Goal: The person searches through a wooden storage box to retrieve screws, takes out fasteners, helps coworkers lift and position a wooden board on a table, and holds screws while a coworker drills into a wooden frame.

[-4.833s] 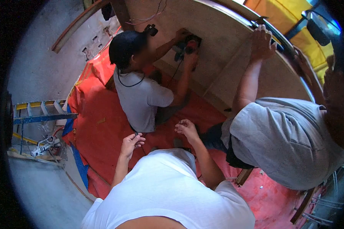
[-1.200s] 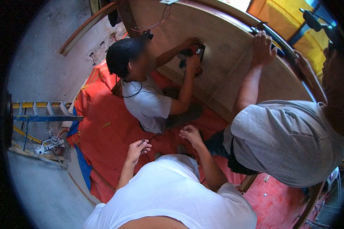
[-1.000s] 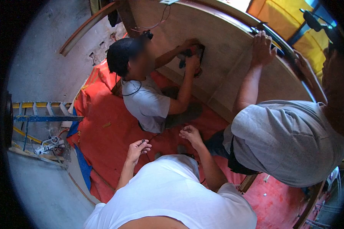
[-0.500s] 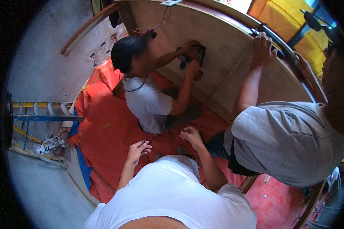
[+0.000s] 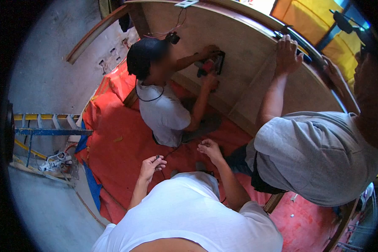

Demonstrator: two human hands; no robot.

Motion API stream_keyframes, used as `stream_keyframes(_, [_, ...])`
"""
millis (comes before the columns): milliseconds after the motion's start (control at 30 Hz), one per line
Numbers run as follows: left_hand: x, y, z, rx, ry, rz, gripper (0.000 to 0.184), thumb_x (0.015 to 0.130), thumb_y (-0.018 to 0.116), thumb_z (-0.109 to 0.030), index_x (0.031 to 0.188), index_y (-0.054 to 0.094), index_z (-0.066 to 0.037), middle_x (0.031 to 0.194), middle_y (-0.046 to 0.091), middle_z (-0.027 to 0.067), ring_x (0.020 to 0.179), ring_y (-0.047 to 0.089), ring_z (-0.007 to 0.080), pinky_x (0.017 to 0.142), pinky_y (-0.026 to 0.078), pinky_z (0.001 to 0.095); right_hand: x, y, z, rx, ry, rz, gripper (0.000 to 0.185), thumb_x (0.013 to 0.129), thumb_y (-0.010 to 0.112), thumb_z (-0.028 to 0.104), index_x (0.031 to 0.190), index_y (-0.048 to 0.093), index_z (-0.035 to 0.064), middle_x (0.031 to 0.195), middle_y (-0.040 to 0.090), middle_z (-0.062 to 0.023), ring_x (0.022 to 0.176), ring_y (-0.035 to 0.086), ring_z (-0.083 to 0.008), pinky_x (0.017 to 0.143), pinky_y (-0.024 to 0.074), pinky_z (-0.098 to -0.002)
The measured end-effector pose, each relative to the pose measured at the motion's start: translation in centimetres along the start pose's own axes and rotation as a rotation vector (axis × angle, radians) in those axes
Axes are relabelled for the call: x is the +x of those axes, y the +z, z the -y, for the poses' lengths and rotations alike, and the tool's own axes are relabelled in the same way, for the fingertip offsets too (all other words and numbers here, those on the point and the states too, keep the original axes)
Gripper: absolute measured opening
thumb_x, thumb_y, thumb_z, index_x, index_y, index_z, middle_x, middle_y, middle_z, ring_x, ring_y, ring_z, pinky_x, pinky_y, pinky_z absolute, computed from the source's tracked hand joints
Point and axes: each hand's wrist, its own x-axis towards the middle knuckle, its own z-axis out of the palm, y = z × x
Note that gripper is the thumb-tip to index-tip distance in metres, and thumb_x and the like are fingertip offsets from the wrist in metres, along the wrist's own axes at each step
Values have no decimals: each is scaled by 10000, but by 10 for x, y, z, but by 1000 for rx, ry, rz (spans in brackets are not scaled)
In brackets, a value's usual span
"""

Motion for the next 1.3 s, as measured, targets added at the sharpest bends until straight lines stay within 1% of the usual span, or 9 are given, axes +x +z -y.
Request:
stream_keyframes(200, [-1, 2, -2, 0, -17, -10, 251, 920, 555, -191, 1099, 599, -21, 918, 682, 93, 730, 639, 104, 633, 481, 210, 3, -3, -4, 43, 10, 19, 150, 842, 633, 77, 940, 525, 38, 880, 622, -85, 821, 640, -187, 712, 512, -271])
stream_keyframes(300, [-2, 1, -2, -4, -17, -11, 254, 920, 555, -193, 1100, 597, -19, 920, 682, 94, 731, 639, 104, 633, 481, 211, 2, -3, -2, 24, 24, 25, 118, 853, 610, 48, 919, 512, 44, 930, 631, -90, 845, 640, -195, 759, 519, -296])
stream_keyframes(400, [-2, 0, -1, -4, -15, -11, 256, 920, 555, -194, 1101, 596, -18, 920, 682, 94, 733, 639, 104, 632, 481, 211, 0, -1, 1, 11, 14, 34, 116, 853, 606, 44, 921, 511, 45, 932, 634, -92, 845, 641, -193, 753, 519, -292])
stream_keyframes(500, [-2, 0, 1, -7, -9, -8, 257, 920, 554, -193, 1102, 595, -18, 920, 682, 95, 735, 639, 103, 631, 480, 210, -2, 2, 5, -1, -1, 16, 119, 846, 618, 71, 918, 529, 37, 892, 624, -88, 825, 642, -195, 714, 518, -277])
stream_keyframes(900, [-5, 2, 1, -6, -12, -11, 264, 923, 549, -191, 1110, 590, -10, 919, 682, 97, 732, 637, 99, 632, 476, 205, 0, 0, -2, 19, 11, 18, 123, 843, 620, 58, 928, 532, 41, 904, 634, -90, 830, 646, -202, 709, 519, -282])
stream_keyframes(1000, [-5, 2, 2, -7, -14, -13, 263, 922, 550, -190, 1108, 590, -9, 920, 681, 97, 731, 637, 97, 632, 476, 203, -2, 1, 1, 1, 33, 27, 128, 861, 598, 54, 954, 511, 44, 939, 628, -104, 860, 638, -193, 744, 511, -289])
stream_keyframes(1300, [-3, 4, 2, -23, -12, -17, 250, 914, 563, -183, 1099, 597, -17, 914, 683, 93, 728, 637, 95, 629, 484, 206, 1, -1, -3, 20, 20, 23, 127, 858, 601, 53, 946, 510, 48, 933, 630, -104, 852, 641, -201, 740, 516, -294])
